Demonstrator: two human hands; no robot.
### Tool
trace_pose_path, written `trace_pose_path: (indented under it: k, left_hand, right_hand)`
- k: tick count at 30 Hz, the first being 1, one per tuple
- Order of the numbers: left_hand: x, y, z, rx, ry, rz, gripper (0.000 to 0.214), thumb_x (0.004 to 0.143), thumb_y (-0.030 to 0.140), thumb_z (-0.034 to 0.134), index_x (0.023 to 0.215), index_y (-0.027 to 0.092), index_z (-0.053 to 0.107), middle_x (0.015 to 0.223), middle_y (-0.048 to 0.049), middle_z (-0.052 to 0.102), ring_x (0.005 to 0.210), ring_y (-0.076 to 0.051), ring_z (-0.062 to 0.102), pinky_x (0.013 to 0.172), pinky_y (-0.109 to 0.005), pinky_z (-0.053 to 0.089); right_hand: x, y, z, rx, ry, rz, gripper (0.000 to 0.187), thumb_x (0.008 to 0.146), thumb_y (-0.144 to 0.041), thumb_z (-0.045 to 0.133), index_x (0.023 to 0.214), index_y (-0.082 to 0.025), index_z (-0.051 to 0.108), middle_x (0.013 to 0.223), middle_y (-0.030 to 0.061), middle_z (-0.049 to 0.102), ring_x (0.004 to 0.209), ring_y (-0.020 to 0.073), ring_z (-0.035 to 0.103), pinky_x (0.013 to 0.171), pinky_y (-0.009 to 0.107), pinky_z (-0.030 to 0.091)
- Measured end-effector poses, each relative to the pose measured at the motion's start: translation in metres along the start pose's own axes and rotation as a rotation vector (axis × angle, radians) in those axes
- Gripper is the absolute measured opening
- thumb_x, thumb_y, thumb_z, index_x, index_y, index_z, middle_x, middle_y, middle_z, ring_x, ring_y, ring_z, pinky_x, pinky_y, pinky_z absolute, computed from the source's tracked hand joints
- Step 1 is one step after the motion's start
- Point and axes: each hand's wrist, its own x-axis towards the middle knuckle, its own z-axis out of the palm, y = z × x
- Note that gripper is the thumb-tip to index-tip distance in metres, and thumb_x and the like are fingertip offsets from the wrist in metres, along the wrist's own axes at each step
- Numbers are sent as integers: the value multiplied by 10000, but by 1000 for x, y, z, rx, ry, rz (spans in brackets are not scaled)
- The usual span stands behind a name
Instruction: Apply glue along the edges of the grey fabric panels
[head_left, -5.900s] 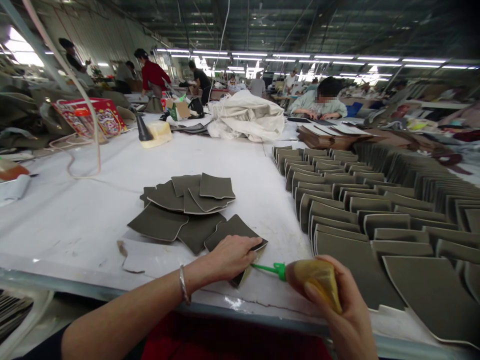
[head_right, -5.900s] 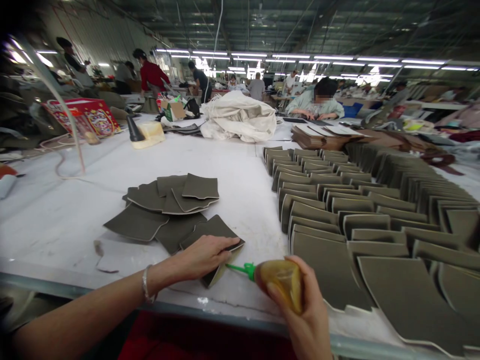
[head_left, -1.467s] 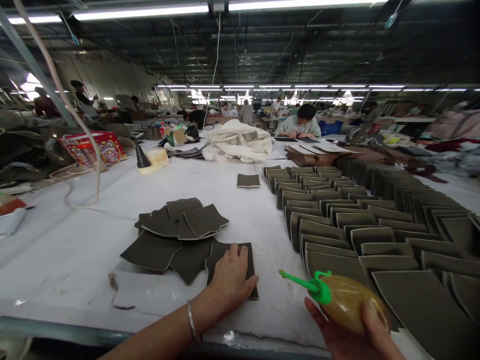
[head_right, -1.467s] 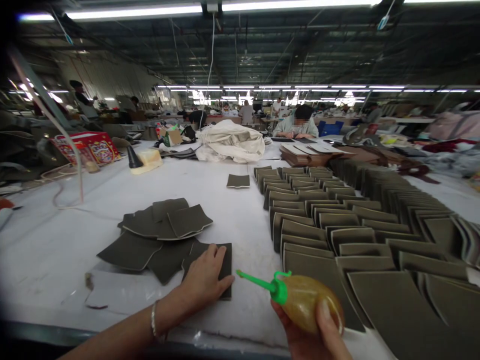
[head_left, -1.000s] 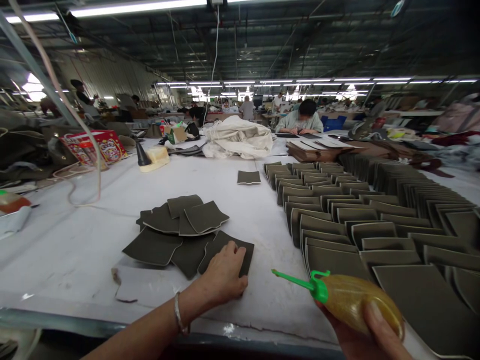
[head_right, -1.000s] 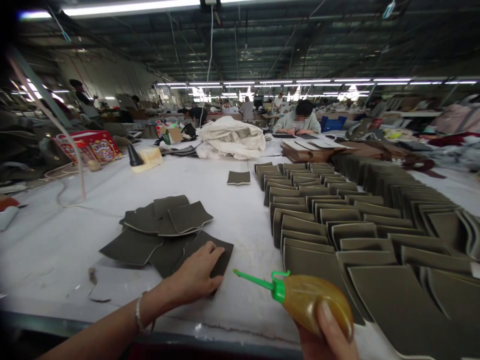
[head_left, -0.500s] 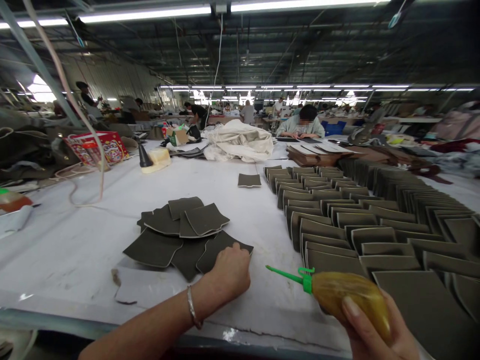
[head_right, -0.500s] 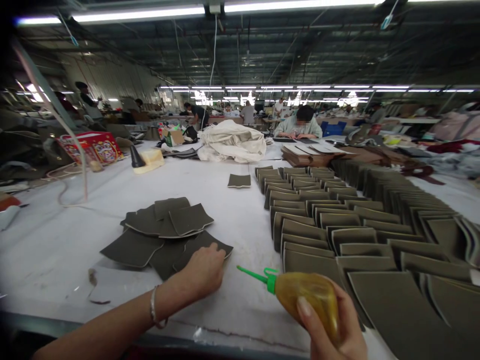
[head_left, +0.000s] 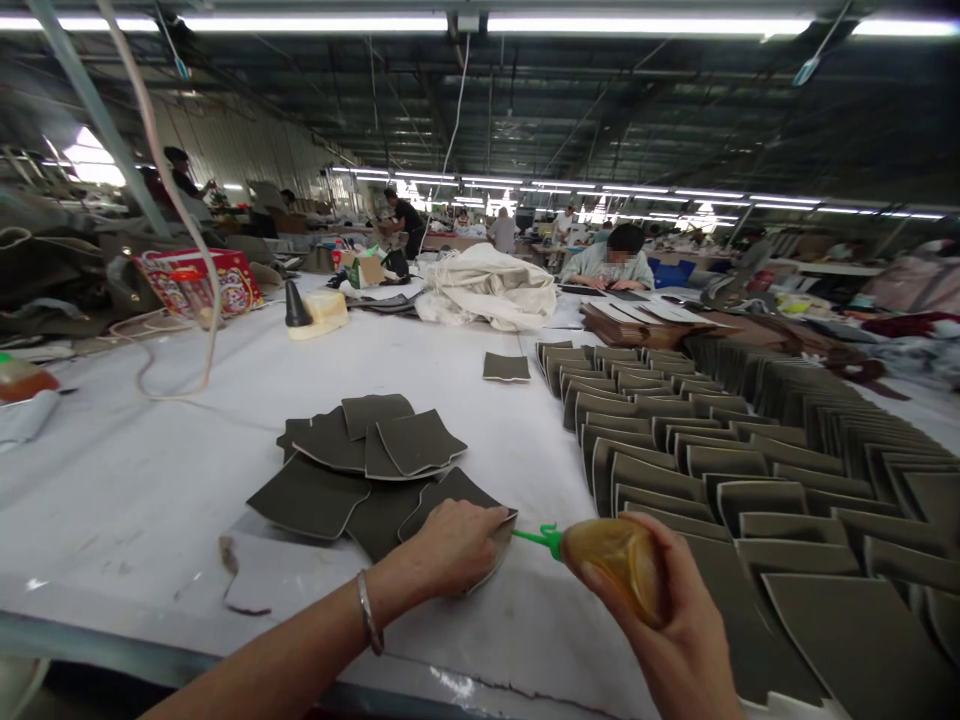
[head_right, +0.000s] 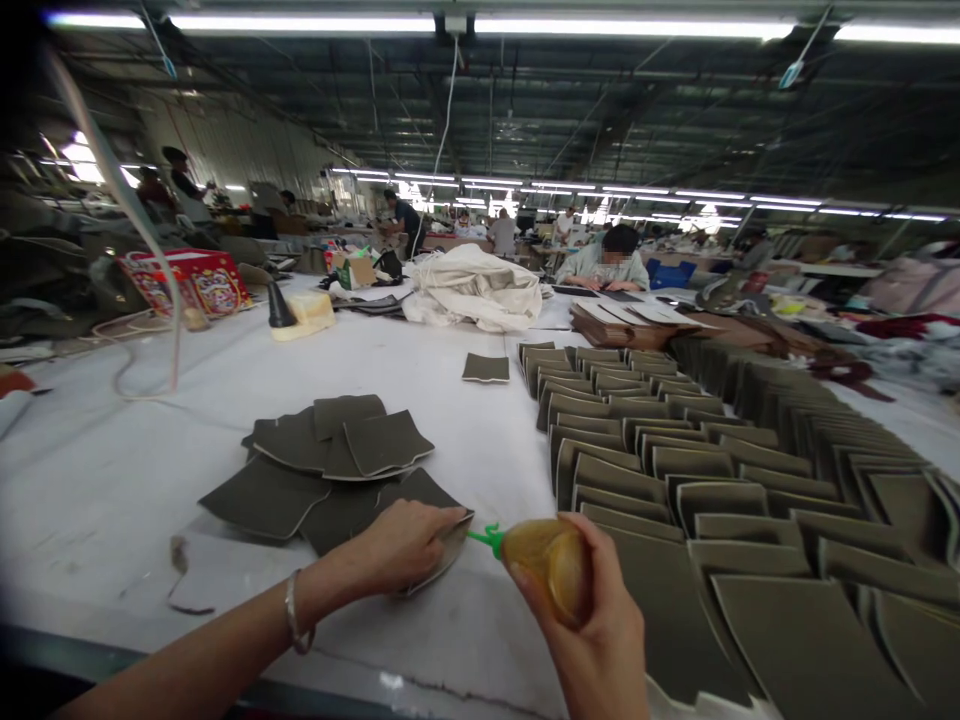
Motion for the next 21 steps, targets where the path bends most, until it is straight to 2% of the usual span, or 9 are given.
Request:
trace_pose_path:
  k: [9, 15, 18, 21]
  left_hand:
    - [2, -6, 1, -51, 17, 5, 566, 766, 163, 443, 1305, 237, 594, 1115, -107, 715, 985, -327, 684, 863, -467, 537]
    - [3, -9, 4, -83, 26, 10, 573, 766, 186, 451, 1320, 250, 584, 1171, -93, 696, 1028, -325, 668, 893, -463, 523]
    - [2, -9, 4, -90, 22, 7, 577, 764, 200, 460, 1327, 254, 576, 1195, -88, 685, 1043, -326, 661, 898, -457, 520]
    - [1, -8, 4, -87, 22, 6, 573, 764, 216, 465, 1325, 254, 576, 1193, -91, 685, 1046, -339, 656, 886, -466, 521]
  right_hand:
    - [9, 1, 8, -196, -73, -199, 525, 765, -561, 682, 1193, -298, 531, 1099, 18, 656, 901, 255, 655, 805, 336, 507]
    - [7, -2, 7, -128, -66, -32, 528, 770, -614, 651, 1175, -297, 531, 1078, 4, 639, 941, 253, 629, 807, 328, 469]
    - [8, -1, 6, -110, -32, -20, 562, 730, -621, 678, 1162, -287, 546, 1054, 9, 641, 926, 259, 623, 800, 333, 467]
    - [9, 5, 4, -107, -50, -13, 556, 732, -614, 681, 1160, -285, 550, 1048, 11, 650, 917, 259, 627, 789, 333, 473]
